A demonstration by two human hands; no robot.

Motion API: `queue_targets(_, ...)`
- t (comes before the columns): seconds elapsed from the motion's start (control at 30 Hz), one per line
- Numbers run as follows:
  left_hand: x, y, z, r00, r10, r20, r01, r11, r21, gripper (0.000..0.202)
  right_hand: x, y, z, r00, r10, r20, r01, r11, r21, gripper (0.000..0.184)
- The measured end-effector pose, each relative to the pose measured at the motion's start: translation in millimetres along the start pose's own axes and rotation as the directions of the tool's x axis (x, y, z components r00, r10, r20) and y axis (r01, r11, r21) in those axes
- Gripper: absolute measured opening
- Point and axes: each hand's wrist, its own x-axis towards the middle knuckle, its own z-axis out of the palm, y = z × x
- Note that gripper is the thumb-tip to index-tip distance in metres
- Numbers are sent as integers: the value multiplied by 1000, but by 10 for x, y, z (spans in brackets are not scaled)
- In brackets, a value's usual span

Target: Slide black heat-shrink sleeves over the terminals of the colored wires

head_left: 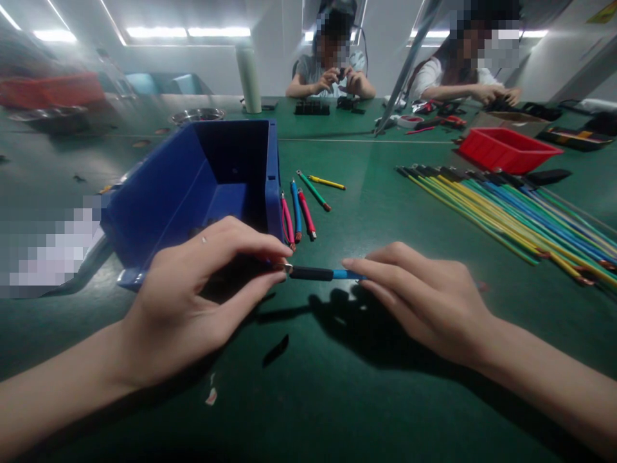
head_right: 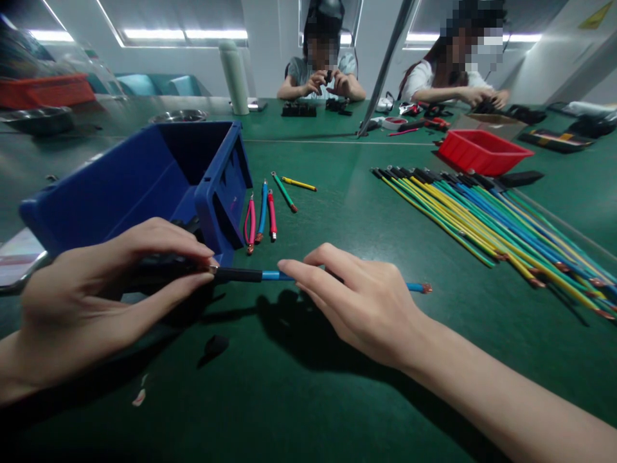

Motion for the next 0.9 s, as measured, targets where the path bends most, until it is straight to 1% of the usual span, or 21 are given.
queue_targets(0.07,-12,-1,-13,1000,-2,26,1,1000,30,18,18,-7,-19,999,-23,-22,23,1000,3,28)
queue_targets(0.17,-29,-15,-13,995,73,64,-78,994,79,16,7,-14,-12,997,-31,-64,31,1000,-2,30)
queue_targets(0.27,-40,-34,11,988,148,41,-151,985,82,15,-26,-16,8,996,-22,-92,21,1000,-13,32)
queue_targets(0.37,-49,-48,26,982,188,35,-190,979,74,17,-45,-17,8,994,-22,-110,18,999,-34,35)
queue_targets(0.57,-72,-59,27,968,242,64,-248,959,139,16,-59,-5,-18,992,-23,-121,14,997,-73,44)
queue_targets(0.63,-72,-58,29,968,246,56,-252,954,161,13,-73,0,-20,991,-10,-133,-2,996,-92,49)
queue_targets(0.73,-51,-64,12,969,242,45,-246,958,150,13,-85,0,-27,988,-3,-152,-13,995,-102,54)
queue_targets(0.8,-26,-77,-21,962,264,69,-272,950,153,15,-80,-5,-35,988,-3,-152,-11,995,-94,53)
queue_targets(0.9,-7,-98,-85,932,332,145,-356,914,195,15,-63,-10,-47,989,-7,-146,-5,997,-82,49)
